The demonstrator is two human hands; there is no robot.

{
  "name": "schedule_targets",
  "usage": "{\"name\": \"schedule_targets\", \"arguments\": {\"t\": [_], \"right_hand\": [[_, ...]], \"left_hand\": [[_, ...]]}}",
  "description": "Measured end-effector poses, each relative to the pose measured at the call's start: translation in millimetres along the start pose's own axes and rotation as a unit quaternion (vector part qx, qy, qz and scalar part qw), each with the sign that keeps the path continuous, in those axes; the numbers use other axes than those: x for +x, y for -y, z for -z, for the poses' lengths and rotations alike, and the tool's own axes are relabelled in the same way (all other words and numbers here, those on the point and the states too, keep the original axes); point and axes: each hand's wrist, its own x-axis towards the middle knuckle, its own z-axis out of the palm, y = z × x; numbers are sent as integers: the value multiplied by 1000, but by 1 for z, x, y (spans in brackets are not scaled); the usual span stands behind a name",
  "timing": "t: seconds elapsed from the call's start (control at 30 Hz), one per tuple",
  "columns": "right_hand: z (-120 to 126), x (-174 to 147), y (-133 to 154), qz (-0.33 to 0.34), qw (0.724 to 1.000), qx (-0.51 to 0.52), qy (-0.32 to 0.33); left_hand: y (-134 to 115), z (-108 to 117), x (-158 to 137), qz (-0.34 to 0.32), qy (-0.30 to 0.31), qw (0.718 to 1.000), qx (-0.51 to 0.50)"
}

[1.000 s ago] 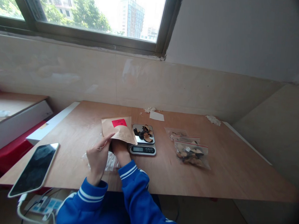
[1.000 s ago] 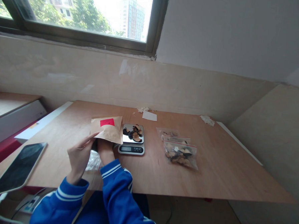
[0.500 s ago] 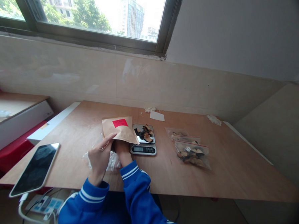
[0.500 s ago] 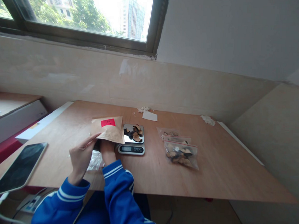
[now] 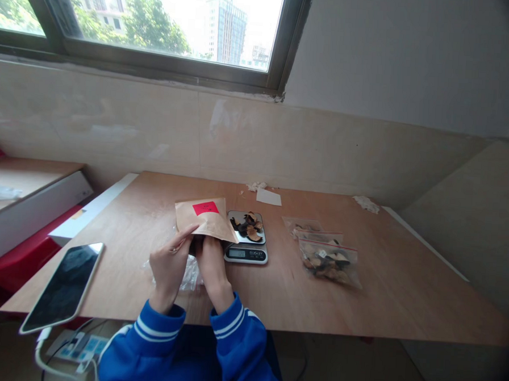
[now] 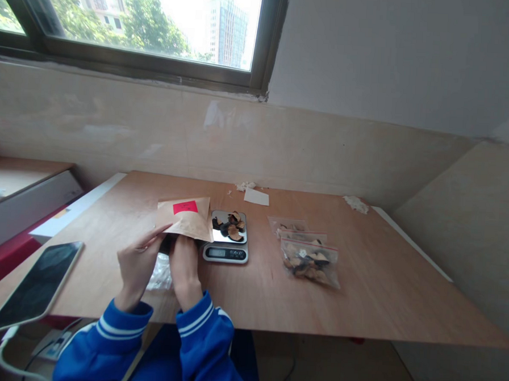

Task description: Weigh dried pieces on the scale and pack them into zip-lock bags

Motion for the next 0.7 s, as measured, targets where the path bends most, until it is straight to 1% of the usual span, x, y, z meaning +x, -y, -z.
{"name": "schedule_targets", "arguments": {"t": [0.07, 0.1, 0.13, 0.23, 0.33, 0.4, 0.5, 0.6, 0.7], "right_hand": [[7, -9, 5, -53, 998, 15, 4], [11, -13, 8, -72, 997, 26, 3], [14, -16, 10, -77, 996, 35, 0], [25, -22, 11, -40, 997, 68, -20], [30, -29, 5, 0, 992, 116, -50], [33, -34, 1, 12, 985, 157, -74], [40, -43, -4, 11, 970, 215, -114], [49, -50, -7, 3, 964, 220, -152], [56, -55, -13, 31, 960, 199, -194]], "left_hand": [[0, 0, 1, -1, 0, 1000, 7], [0, 0, 1, -1, 0, 1000, 12], [0, 0, 2, 0, -1, 1000, 17], [-1, 0, 5, 9, -4, 1000, 30], [-2, 0, 7, 17, -1, 999, 34], [-3, 1, 9, 19, 3, 999, 35], [-6, 2, 11, 19, 5, 999, 39], [-10, 2, 16, 16, 5, 999, 39], [-17, 3, 23, 28, -4, 998, 53]]}}
